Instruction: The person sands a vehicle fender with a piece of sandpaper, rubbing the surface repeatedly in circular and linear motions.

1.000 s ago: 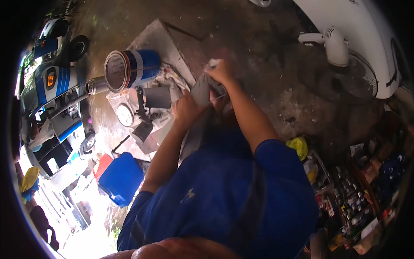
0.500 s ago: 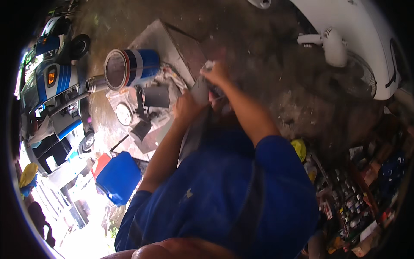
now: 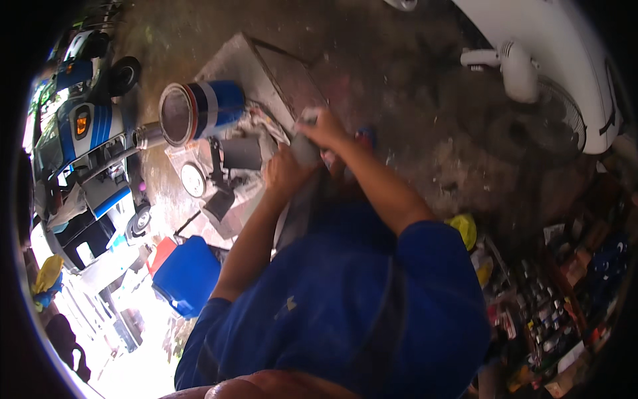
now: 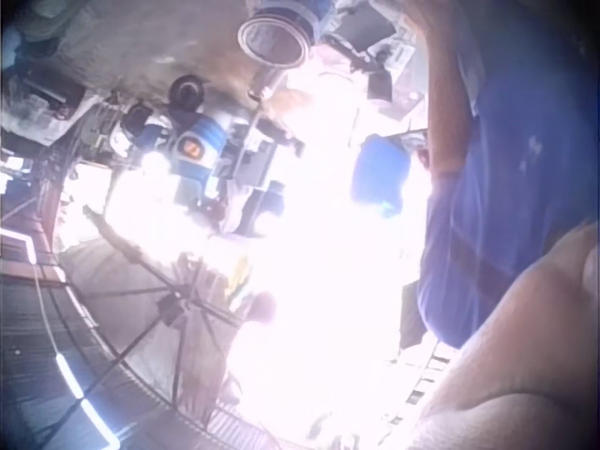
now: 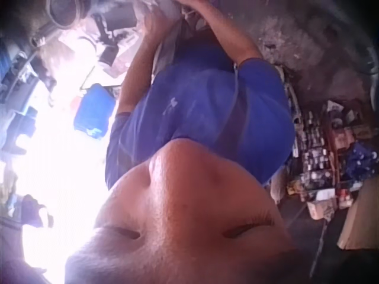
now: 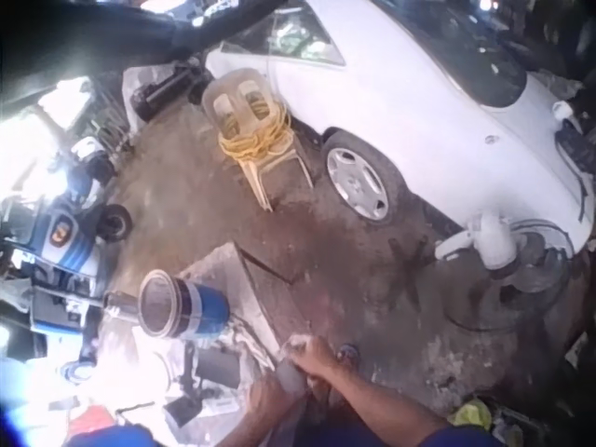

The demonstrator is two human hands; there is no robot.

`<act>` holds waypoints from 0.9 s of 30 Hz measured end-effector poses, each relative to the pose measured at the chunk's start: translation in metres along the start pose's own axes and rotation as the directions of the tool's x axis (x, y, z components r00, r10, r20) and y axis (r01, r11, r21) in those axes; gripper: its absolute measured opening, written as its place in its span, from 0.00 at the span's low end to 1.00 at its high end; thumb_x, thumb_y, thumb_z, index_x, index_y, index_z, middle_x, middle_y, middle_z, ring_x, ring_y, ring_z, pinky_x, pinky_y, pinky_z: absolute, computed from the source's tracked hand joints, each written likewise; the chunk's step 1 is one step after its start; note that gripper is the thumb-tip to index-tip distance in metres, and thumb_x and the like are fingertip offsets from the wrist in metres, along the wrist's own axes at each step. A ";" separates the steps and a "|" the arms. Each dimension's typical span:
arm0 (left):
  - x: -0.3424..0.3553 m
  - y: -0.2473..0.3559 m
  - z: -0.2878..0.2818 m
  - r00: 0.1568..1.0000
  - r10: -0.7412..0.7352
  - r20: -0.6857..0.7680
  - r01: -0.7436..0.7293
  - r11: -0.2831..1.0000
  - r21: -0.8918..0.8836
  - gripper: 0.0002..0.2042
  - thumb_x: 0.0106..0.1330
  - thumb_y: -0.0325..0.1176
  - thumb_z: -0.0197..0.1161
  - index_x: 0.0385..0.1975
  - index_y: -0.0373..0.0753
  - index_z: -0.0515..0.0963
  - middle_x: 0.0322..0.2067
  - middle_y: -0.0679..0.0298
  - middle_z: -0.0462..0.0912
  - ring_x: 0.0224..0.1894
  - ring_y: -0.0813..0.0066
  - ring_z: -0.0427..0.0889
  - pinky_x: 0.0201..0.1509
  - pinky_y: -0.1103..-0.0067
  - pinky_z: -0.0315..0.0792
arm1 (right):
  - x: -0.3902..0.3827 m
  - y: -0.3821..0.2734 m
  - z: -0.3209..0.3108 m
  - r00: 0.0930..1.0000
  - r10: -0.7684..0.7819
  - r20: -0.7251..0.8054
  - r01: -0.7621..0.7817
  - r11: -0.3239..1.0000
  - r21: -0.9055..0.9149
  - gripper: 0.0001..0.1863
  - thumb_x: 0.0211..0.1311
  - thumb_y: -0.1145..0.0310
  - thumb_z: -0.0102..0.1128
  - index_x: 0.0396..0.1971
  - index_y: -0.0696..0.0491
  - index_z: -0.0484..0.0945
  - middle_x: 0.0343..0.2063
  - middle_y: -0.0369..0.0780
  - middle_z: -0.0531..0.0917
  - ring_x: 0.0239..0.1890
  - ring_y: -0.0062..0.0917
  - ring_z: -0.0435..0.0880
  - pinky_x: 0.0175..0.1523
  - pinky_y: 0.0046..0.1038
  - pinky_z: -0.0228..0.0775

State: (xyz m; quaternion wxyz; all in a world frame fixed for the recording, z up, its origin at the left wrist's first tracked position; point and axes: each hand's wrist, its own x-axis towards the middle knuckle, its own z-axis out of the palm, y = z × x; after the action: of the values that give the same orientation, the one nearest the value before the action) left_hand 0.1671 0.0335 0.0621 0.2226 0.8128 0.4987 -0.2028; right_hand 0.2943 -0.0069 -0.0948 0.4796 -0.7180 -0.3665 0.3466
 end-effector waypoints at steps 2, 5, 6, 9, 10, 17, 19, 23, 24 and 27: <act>-0.016 -0.001 0.003 0.999 0.030 0.009 -0.030 0.999 -0.013 0.49 0.46 0.67 0.77 0.53 0.27 0.70 0.40 0.41 0.88 0.46 0.43 0.89 0.51 0.57 0.82 | 0.012 0.017 -0.010 0.938 0.340 -0.069 -0.340 0.940 0.015 0.24 0.52 0.50 0.79 0.39 0.56 0.89 0.33 0.49 0.91 0.41 0.43 0.92 0.50 0.39 0.81; -0.004 -0.002 -0.007 0.994 -0.078 0.073 0.076 0.997 0.018 0.48 0.46 0.66 0.78 0.53 0.28 0.70 0.40 0.42 0.88 0.47 0.45 0.89 0.51 0.57 0.82 | 0.003 -0.010 -0.004 0.997 0.067 -0.033 -0.068 0.996 -0.056 0.25 0.52 0.50 0.78 0.39 0.56 0.89 0.33 0.50 0.90 0.39 0.43 0.92 0.47 0.40 0.81; -0.003 0.002 -0.009 0.997 -0.045 0.064 0.044 0.999 0.024 0.52 0.49 0.70 0.74 0.56 0.23 0.69 0.42 0.40 0.87 0.49 0.45 0.88 0.54 0.59 0.81 | 0.007 -0.011 -0.007 1.000 -0.015 -0.025 0.013 0.997 -0.077 0.25 0.52 0.50 0.78 0.39 0.57 0.89 0.33 0.50 0.90 0.39 0.43 0.92 0.46 0.40 0.81; -0.019 -0.005 -0.005 0.990 -0.077 0.117 0.073 0.997 0.038 0.54 0.51 0.73 0.70 0.58 0.20 0.69 0.44 0.38 0.87 0.52 0.46 0.87 0.57 0.61 0.80 | 0.004 -0.013 -0.007 0.950 0.312 0.019 -0.313 0.943 0.116 0.22 0.56 0.51 0.75 0.39 0.56 0.89 0.34 0.49 0.90 0.39 0.40 0.92 0.47 0.39 0.80; -0.013 -0.003 -0.009 0.987 -0.107 0.124 0.103 0.994 0.036 0.53 0.51 0.73 0.70 0.56 0.21 0.70 0.44 0.38 0.87 0.52 0.46 0.88 0.57 0.61 0.80 | 0.002 -0.024 -0.007 0.956 0.293 0.007 -0.292 0.950 0.112 0.22 0.56 0.51 0.75 0.39 0.56 0.89 0.34 0.49 0.90 0.39 0.40 0.92 0.47 0.39 0.80; -0.009 0.001 -0.012 0.990 -0.052 0.135 0.044 0.997 0.058 0.51 0.56 0.70 0.69 0.58 0.20 0.67 0.42 0.41 0.87 0.50 0.46 0.88 0.55 0.58 0.80 | -0.007 -0.011 0.008 0.997 0.073 -0.003 -0.073 0.997 0.006 0.19 0.56 0.52 0.75 0.38 0.52 0.89 0.35 0.48 0.90 0.42 0.44 0.91 0.47 0.39 0.80; -0.015 -0.002 -0.013 0.995 -0.038 0.097 0.036 0.999 0.020 0.49 0.53 0.66 0.73 0.60 0.26 0.67 0.41 0.40 0.87 0.47 0.43 0.88 0.52 0.57 0.81 | -0.005 0.003 0.009 0.988 0.149 -0.039 -0.148 0.989 0.024 0.20 0.56 0.51 0.75 0.38 0.53 0.89 0.35 0.49 0.90 0.41 0.44 0.91 0.47 0.39 0.80; -0.008 -0.005 -0.006 0.994 0.107 0.030 -0.109 0.988 0.109 0.51 0.53 0.61 0.75 0.75 0.45 0.59 0.38 0.40 0.87 0.43 0.40 0.89 0.48 0.53 0.82 | 0.011 0.043 -0.021 0.938 0.312 -0.148 -0.304 0.949 0.079 0.24 0.56 0.51 0.76 0.39 0.58 0.88 0.33 0.48 0.90 0.38 0.39 0.91 0.45 0.38 0.80; -0.004 -0.008 -0.006 0.994 0.100 0.031 -0.103 0.989 0.107 0.51 0.53 0.61 0.75 0.75 0.45 0.59 0.38 0.40 0.87 0.43 0.40 0.89 0.48 0.53 0.82 | 0.005 0.032 -0.027 0.916 0.379 -0.130 -0.355 0.918 0.175 0.24 0.57 0.51 0.76 0.39 0.59 0.87 0.33 0.47 0.90 0.37 0.36 0.90 0.45 0.37 0.80; -0.009 -0.008 -0.001 0.975 0.203 0.094 -0.210 0.974 0.079 0.54 0.56 0.59 0.75 0.81 0.57 0.50 0.35 0.40 0.87 0.42 0.39 0.88 0.46 0.52 0.82 | -0.018 0.009 -0.036 0.898 0.432 -0.084 -0.396 0.876 0.274 0.22 0.57 0.53 0.77 0.39 0.58 0.88 0.32 0.44 0.90 0.35 0.30 0.89 0.44 0.36 0.80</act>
State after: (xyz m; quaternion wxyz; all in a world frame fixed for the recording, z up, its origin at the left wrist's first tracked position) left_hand 0.1559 0.0314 0.0664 0.2273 0.8599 0.3920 -0.2348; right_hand 0.3182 -0.0403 -0.0902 0.5055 -0.7365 -0.1223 0.4325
